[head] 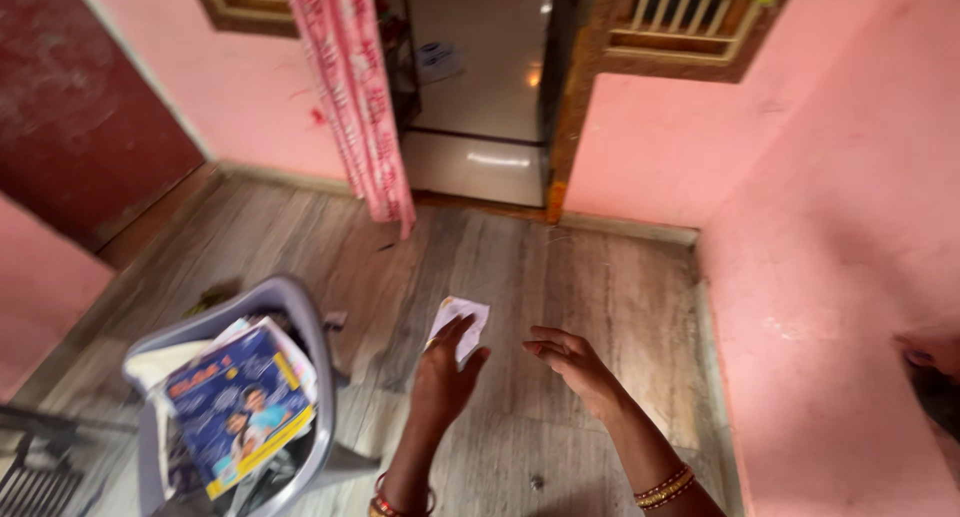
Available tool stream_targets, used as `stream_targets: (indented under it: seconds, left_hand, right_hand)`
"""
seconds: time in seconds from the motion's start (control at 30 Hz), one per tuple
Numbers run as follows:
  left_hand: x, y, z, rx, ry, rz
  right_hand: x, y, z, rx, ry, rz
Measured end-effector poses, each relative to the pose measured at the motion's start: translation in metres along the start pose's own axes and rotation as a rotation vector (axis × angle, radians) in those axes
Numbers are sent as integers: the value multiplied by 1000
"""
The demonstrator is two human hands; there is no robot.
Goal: The person takes books one by one from a wall-mounted shelf and places them into a plastic chair on the floor. The person handles various textbooks and workbooks, moving them from the shelf to the chair repeatedly.
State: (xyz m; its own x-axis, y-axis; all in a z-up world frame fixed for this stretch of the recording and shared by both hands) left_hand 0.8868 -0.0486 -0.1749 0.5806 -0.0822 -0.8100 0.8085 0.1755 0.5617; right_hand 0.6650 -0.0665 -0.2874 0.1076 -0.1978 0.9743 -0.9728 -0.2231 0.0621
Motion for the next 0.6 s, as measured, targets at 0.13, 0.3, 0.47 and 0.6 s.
stream_targets:
  seconds: [0.13, 0.3, 0.47, 0.6]
  left_hand:
    - [-119, -61, 11, 147, -151, -121]
    - [-236, -135, -5, 354, -312, -166]
    - [-312, -213, -23, 485, -437, -182]
    - [-367, -284, -52, 612, -509, -145]
  right_hand:
    - [32, 63, -19, -89, 183, 106]
    - [59, 159, -67, -244, 290, 122]
    - [76, 270, -124, -413, 422, 106]
    - [80, 361, -178, -542, 473, 3]
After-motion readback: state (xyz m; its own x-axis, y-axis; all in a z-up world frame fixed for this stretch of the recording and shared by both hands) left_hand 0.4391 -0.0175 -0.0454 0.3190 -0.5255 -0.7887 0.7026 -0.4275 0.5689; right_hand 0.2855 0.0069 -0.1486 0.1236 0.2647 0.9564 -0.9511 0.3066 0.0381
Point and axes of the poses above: each hand's wrist, its own z-axis towards the middle knuckle, its own y-axis out of the back of the hand, x = y × z, the point moved 10 cm from there along z, towards the middle knuckle, and after that the axes turned 12 degrees about y, right-handed, at the moved point
